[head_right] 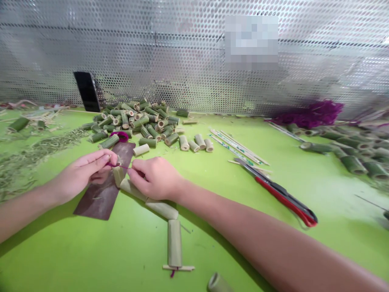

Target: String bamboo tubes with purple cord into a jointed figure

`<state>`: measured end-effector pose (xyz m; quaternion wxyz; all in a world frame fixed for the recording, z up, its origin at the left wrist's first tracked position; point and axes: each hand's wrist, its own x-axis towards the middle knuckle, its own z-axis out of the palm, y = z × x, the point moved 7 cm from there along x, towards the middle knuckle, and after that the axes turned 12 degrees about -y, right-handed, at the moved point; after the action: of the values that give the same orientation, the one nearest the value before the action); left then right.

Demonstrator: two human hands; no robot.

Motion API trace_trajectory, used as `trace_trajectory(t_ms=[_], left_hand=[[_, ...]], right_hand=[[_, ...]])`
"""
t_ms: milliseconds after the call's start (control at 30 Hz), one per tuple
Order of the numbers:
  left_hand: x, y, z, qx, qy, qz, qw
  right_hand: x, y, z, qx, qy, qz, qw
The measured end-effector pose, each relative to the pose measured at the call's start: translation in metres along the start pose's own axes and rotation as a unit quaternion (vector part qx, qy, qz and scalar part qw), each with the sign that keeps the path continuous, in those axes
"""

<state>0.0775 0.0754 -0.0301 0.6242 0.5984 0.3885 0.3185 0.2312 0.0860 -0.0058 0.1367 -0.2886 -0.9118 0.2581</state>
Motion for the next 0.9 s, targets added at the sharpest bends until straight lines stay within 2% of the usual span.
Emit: trace_trajectory(t_ms=[167,367,600,767,900], left_hand=[[-0.001,0.004,0.004,-0.028,-0.02,0.003,0.999],[-0.001,0.014,-0.004,0.069,-0.003,0.024,0.997],[0.0,0.009,-0.01,0.097,-0.005,-0.031,0.995],[-0.003,0.011,-0.015,0.167,0.02,-0.054,0.984],[-0.008,0.012,-0.021,0.212,0.07,-0.058,0.973]], right_hand=[[-0.001,-0.002,0.0,-0.002,0.002,-0.017,1.0],[-0.001,-0.004,0.0,-0.01,0.005,-0.034,0.999],[-0.003,-0.002,-0.002,-0.025,0.022,-0.039,0.999],[-0.004,0.001,-0.004,-0.033,0.038,-0.048,0.998],[-0.004,0.0,-0.004,-0.039,0.035,-0.056,0.997]])
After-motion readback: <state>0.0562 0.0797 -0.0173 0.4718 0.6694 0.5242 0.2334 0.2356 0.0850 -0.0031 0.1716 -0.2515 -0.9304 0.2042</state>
